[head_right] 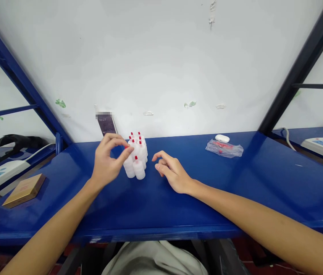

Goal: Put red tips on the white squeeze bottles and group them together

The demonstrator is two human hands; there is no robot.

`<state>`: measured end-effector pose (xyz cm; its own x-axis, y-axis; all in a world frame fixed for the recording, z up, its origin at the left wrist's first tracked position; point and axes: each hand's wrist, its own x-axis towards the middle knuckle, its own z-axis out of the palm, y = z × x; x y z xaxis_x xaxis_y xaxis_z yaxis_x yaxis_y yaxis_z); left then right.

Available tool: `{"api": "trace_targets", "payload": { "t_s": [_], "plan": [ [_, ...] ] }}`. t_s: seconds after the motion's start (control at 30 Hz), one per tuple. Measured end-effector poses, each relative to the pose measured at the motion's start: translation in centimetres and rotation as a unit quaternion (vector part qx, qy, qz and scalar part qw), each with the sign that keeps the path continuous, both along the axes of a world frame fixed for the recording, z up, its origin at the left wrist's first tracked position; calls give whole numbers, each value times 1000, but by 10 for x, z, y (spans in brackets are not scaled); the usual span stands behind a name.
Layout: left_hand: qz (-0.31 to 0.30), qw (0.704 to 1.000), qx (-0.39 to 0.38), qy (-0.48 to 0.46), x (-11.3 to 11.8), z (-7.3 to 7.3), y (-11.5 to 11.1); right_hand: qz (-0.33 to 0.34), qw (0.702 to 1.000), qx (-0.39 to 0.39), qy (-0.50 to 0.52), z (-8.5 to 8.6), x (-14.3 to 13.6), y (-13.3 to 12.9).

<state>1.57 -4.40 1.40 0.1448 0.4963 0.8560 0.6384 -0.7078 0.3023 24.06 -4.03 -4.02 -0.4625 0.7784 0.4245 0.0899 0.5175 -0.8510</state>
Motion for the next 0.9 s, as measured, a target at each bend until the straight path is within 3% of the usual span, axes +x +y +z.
{"api": "trace_targets", "payload": {
  "t_s": [0.1, 0.2, 0.43, 0.9],
  "plan": [
    [9, 996, -76, -53, -11, 4, 12, -22, 999, -16, -36, 4, -1, -1],
    [-7, 992, -119, -33, -15, -2, 18, -26, 998, -33, -42, 4, -2, -1],
    [-37, 991, -124, 21, -12, -11, 19, -27, 998, -30, -51, 0, -3, 1],
    [-26, 987, -135, 84, -8, -10, 11, -25, 994, -12, -103, 2, -4, 0]
  ]
}}
